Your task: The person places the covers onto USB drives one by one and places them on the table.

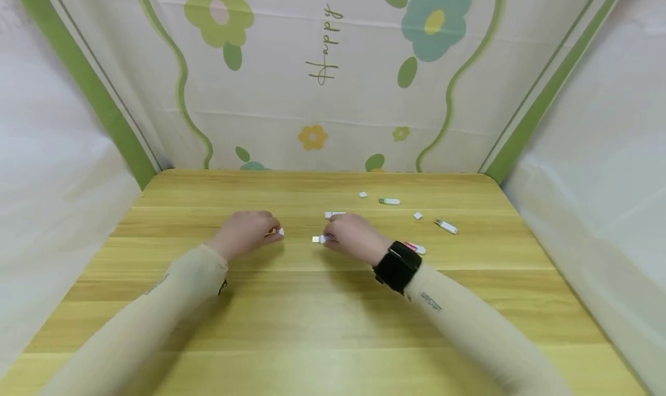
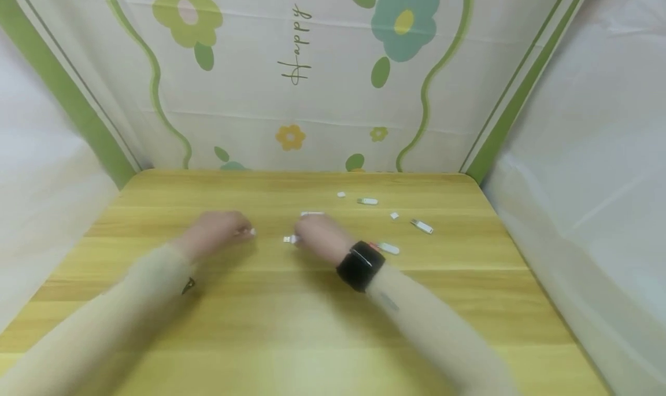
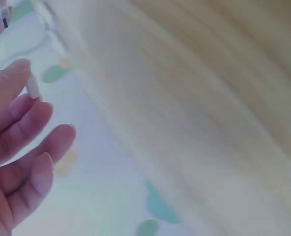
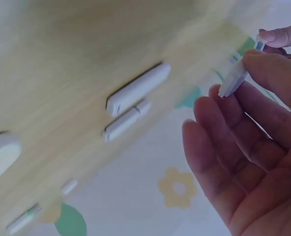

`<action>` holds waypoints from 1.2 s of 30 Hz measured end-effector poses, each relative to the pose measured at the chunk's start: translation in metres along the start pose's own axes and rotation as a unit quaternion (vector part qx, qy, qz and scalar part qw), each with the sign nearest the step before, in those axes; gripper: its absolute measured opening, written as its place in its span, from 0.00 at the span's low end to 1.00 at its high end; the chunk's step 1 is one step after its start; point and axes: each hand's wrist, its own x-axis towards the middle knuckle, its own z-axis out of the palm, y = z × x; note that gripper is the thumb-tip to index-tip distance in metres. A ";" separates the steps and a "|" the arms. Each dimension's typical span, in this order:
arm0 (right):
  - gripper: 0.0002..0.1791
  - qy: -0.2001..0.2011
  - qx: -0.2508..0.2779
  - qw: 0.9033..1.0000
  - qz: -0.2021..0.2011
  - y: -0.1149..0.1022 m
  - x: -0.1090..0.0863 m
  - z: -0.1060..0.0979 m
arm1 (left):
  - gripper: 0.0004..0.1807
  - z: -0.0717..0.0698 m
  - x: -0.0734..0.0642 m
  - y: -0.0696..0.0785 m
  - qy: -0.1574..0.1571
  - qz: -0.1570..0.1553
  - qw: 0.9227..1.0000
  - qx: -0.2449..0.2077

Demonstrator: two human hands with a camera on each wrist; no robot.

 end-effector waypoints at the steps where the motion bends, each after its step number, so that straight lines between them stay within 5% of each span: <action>1: 0.03 0.008 0.004 1.000 -0.003 -0.001 -0.008 -0.002 | 0.11 -0.003 -0.002 0.006 0.024 0.020 0.999 0.010; 7: 0.03 0.069 0.008 0.997 -0.032 -0.011 -0.050 -0.013 | 0.12 -0.015 -0.007 0.043 0.142 0.131 0.978 0.073; 13: 0.06 0.148 -0.027 0.985 -0.082 -0.020 -0.077 -0.020 | 0.12 -0.021 -0.009 0.076 0.194 0.178 0.959 0.104; 21: 0.09 0.215 -0.051 0.967 -0.124 -0.029 -0.096 -0.025 | 0.12 -0.023 -0.008 0.107 0.223 0.201 0.945 0.127; 36: 0.11 0.241 -0.067 0.959 -0.133 -0.035 -0.111 -0.026 | 0.14 -0.032 -0.005 0.135 0.250 0.217 0.934 0.131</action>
